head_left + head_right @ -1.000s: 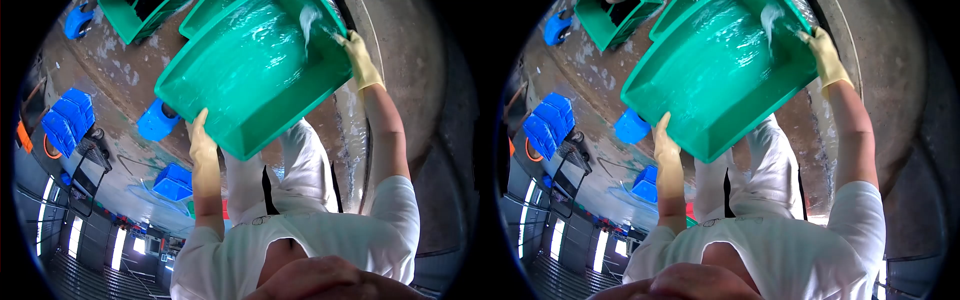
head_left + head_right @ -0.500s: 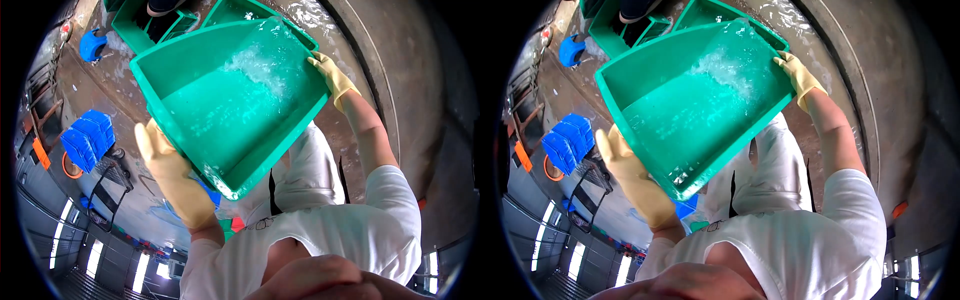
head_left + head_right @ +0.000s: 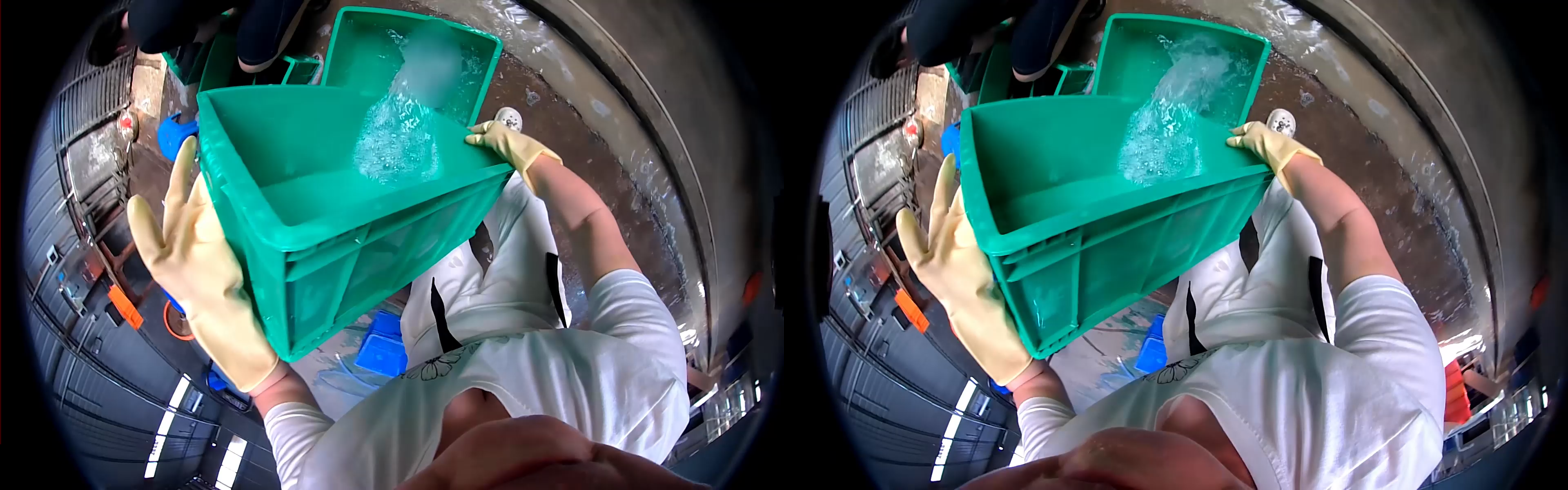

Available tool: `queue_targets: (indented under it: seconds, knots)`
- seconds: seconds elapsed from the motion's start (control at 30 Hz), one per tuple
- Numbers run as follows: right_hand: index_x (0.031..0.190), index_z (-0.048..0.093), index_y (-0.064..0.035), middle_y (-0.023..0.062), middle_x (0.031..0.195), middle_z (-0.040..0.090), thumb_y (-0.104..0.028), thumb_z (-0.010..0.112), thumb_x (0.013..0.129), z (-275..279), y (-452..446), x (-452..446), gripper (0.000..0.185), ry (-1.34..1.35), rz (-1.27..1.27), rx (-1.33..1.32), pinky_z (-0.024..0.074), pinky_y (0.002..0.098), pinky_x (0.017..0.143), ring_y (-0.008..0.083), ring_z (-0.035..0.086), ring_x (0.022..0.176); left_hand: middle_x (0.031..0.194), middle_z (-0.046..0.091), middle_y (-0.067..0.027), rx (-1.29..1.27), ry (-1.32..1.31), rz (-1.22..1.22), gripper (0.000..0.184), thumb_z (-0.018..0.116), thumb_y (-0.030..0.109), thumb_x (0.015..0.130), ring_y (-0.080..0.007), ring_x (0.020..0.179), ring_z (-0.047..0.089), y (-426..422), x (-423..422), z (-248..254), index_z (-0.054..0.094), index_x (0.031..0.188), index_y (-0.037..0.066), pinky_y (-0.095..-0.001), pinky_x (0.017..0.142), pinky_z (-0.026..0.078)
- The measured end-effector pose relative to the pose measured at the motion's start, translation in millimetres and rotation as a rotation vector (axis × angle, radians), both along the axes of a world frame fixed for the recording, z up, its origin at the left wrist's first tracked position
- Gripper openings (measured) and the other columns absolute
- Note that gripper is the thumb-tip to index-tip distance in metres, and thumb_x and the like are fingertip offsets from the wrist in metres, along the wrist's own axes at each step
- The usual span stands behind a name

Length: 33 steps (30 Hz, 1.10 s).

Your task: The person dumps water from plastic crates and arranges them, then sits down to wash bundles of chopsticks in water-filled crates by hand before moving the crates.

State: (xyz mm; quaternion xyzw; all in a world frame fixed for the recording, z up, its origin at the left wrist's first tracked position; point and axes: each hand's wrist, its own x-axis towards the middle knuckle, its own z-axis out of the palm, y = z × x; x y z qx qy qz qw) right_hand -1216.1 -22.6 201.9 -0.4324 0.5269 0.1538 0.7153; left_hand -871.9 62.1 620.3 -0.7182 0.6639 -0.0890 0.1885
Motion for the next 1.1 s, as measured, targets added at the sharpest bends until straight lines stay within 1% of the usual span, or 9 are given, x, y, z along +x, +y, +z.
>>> queue_targets:
  seconds: [0.2, 0.4, 0.63, 0.67, 0.77, 0.87, 0.93, 0.97, 1.1]
  knots:
    - [0.133, 0.059, 0.0024, 0.0113, 0.112, 0.072, -0.028, 0.072, 0.093, -13.3, 39.2, -8.4, 0.051, -0.339, -0.074, 0.249, 0.0558, 0.0289, 0.086, 0.0177, 0.07, 0.096, 0.14, 0.06, 0.0036, 0.093, -0.204, -0.196, 0.037, 0.04, 0.032, 0.101, -0.0066, 0.136, 0.045, -36.1, -14.5, 32.8, 0.062, 0.128, 0.023, -0.0376, 0.12, 0.009]
    - [0.135, 0.058, 0.001, 0.0127, 0.118, 0.069, -0.029, 0.071, 0.094, -1.8, 34.7, -42.7, 0.052, -0.321, -0.047, 0.42, 0.0525, 0.0308, 0.092, 0.0189, 0.066, 0.106, 0.143, 0.057, 0.0075, 0.207, -0.22, -0.219, 0.039, 0.039, 0.031, 0.099, -0.0011, 0.14, 0.039, -70.4, -31.7, 50.2, 0.06, 0.132, 0.027, -0.0373, 0.121, 0.005]
    - [0.138, 0.054, -0.0003, 0.01, 0.122, 0.068, -0.03, 0.063, 0.099, 15.0, 2.1, -63.3, 0.049, -0.254, 0.188, 0.596, 0.0531, 0.0295, 0.094, 0.0169, 0.066, 0.106, 0.14, 0.058, -0.0036, 0.164, -0.057, -0.109, 0.042, 0.04, 0.037, 0.101, -0.0106, 0.132, 0.048, -70.7, -51.8, 51.6, 0.055, 0.135, 0.018, -0.0368, 0.115, 0.019]
    - [0.137, 0.057, -0.0065, 0.0065, 0.12, 0.069, -0.033, 0.069, 0.095, 8.9, 4.3, -66.0, 0.051, -0.208, 0.182, 0.591, 0.0542, 0.0302, 0.09, 0.0152, 0.067, 0.103, 0.14, 0.058, -0.0052, 0.139, 0.003, -0.063, 0.043, 0.04, 0.038, 0.102, -0.012, 0.131, 0.049, -65.6, -52.9, 51.1, 0.054, 0.136, 0.016, -0.0367, 0.115, 0.021]
    - [0.132, 0.064, -0.0136, 0.0016, 0.108, 0.073, -0.037, 0.076, 0.089, -2.3, 11.5, -69.1, 0.05, -0.16, 0.195, 0.553, 0.055, 0.0304, 0.085, 0.0126, 0.068, 0.094, 0.138, 0.058, -0.0099, -0.008, 0.393, 0.198, 0.046, 0.041, 0.041, 0.102, -0.0161, 0.127, 0.052, -39.8, -51.7, 53.6, 0.052, 0.137, 0.012, -0.0364, 0.112, 0.027]
    - [0.141, 0.054, -0.0098, 0.0053, 0.122, 0.068, -0.038, 0.075, 0.09, -46.2, 19.2, -72.0, 0.062, -0.165, 0.312, 0.629, 0.0546, 0.0298, 0.085, 0.0144, 0.067, 0.098, 0.137, 0.058, -0.0147, -0.339, 1.289, 0.744, 0.051, 0.041, 0.043, 0.103, -0.0202, 0.123, 0.056, 0.0, -57.0, 44.7, 0.05, 0.139, 0.008, -0.0362, 0.109, 0.033]
    - [0.15, 0.036, -0.0036, 0.015, 0.141, 0.054, -0.031, 0.063, 0.099, -99.5, 42.5, -78.3, 0.063, -0.664, 0.22, 1.011, 0.0499, 0.0345, 0.101, 0.0225, 0.059, 0.121, 0.136, 0.059, -0.0179, -0.585, 1.757, 1.093, 0.054, 0.041, 0.045, 0.104, -0.0229, 0.121, 0.058, 29.5, -59.9, 35.1, 0.048, 0.14, 0.005, -0.036, 0.108, 0.037]
    - [0.15, 0.036, -0.0036, 0.015, 0.141, 0.054, -0.031, 0.063, 0.099, -100.5, 46.1, -77.4, 0.063, -0.648, 0.241, 1.025, 0.0499, 0.0345, 0.101, 0.0225, 0.059, 0.121, 0.136, 0.059, -0.0195, -0.67, 1.856, 1.236, 0.056, 0.042, 0.046, 0.104, -0.0243, 0.119, 0.059, 45.9, -61.2, 26.8, 0.047, 0.14, 0.004, -0.0359, 0.107, 0.039]
    - [0.151, 0.032, 0.0, 0.0176, 0.143, 0.052, -0.033, 0.069, 0.094, -31.1, 49.9, -45.9, 0.076, -0.014, 0.55, 0.272, 0.0504, 0.0326, 0.097, 0.0253, 0.059, 0.12, 0.128, 0.061, -0.0188, -0.713, 1.698, 1.601, 0.059, 0.055, 0.043, 0.1, -0.0247, 0.113, 0.062, 138.1, -83.2, -19.9, 0.045, 0.14, 0.002, -0.0365, 0.096, 0.049]
